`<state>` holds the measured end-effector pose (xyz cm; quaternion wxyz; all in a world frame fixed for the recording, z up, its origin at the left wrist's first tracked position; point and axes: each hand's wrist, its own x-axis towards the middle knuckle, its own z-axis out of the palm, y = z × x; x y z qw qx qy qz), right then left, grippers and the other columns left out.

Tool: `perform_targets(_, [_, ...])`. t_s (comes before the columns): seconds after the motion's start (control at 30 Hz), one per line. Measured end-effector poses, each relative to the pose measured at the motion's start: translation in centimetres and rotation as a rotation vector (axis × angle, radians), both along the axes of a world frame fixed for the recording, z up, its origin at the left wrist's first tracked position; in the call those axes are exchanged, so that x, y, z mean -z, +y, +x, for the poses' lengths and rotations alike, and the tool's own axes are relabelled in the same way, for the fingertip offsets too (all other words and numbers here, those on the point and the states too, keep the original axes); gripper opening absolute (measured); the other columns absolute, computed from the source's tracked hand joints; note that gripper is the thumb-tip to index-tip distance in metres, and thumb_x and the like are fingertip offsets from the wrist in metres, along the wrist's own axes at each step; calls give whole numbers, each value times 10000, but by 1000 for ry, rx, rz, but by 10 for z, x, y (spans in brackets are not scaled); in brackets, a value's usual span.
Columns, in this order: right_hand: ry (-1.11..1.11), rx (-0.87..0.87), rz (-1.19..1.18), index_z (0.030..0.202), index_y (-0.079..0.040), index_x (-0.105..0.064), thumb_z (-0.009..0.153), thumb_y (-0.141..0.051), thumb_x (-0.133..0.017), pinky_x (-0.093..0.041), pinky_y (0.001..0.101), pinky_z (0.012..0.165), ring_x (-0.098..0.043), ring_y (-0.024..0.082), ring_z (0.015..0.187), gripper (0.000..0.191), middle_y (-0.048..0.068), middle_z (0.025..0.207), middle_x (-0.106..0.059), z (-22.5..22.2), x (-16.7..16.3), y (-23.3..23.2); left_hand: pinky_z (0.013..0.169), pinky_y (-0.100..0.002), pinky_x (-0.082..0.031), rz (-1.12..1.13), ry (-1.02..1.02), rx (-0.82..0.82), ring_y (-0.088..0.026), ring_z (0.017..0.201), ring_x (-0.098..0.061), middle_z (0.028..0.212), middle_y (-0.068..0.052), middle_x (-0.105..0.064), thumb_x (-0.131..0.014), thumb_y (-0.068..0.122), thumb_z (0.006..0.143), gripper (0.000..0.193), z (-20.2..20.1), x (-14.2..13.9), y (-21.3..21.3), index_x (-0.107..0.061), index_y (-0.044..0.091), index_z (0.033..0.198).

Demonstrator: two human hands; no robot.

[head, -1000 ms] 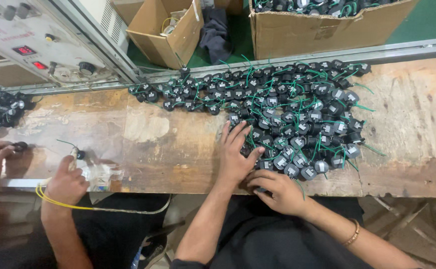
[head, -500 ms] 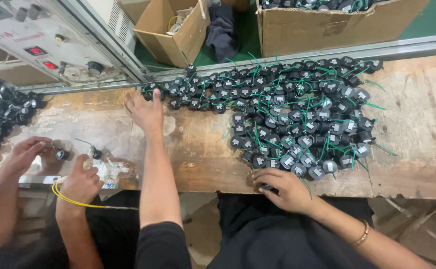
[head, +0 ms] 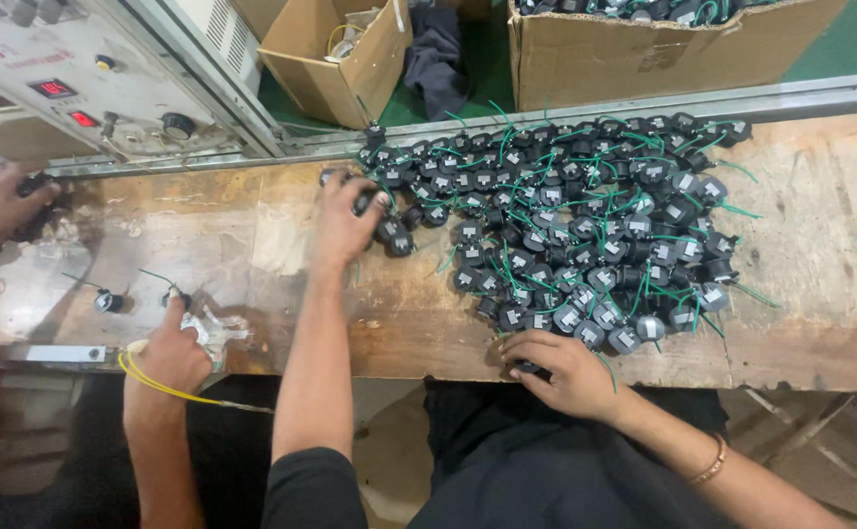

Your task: The person picks up black power plugs with green wires from a pile on the workbench, handles and turns each plug in their hands, and places processed plugs into a cardboard box. A second worker at the same bench handles plugs on the left side throughout.

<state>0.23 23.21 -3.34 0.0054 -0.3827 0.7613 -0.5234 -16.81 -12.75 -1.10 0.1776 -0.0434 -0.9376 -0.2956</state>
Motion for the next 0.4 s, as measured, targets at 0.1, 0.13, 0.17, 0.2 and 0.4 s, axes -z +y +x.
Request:
perform_targets(0.1, [-15,20,10,1022,-33,-706,823,-16,-743,-602,363,864,-739,288,1036,203,109,1108,-733,1,3,0,1105,-520,-381,-77,59,-33,-496,1343,-439,1489,-320,-411,-815,438,839,505,33,8,43,-733,97,1201])
perform_targets(0.13, [-8,20,1,1021,-34,-703,826,-19,-745,-603,363,868,-740,289,1040,200,107,1112,-732,1,3,1,1097,-531,-371,-63,38,-62,-486,1332,-444,1498,-289,-418,-809,457,829,517,46,9,55,-735,112,1206])
perform_targets(0.17, [-1,19,-9,1021,-36,-699,830,-22,-747,-603,363,872,-741,290,1045,197,106,1117,-732,0,3,0,1110,-531,-369,-57,34,-29,-469,1344,-450,1498,-255,-439,-799,462,830,520,54,9,68,-734,115,1212])
perform_targets(0.2, [4,15,-19,1020,-37,-695,833,-25,-749,-603,363,876,-742,290,1049,195,105,1121,-731,1,4,0,1122,-530,-368,-50,27,2,-452,1356,-456,1498,-221,-461,-789,467,831,524,64,9,79,-733,118,1218])
perform_targets(0.4, [-29,14,61,1038,-48,-708,833,-25,-737,-612,354,842,-742,279,1014,208,99,1122,-728,2,5,1,1189,-507,-331,55,55,-40,-410,1422,-433,1587,-159,-439,-781,478,878,560,105,7,140,-702,103,1286])
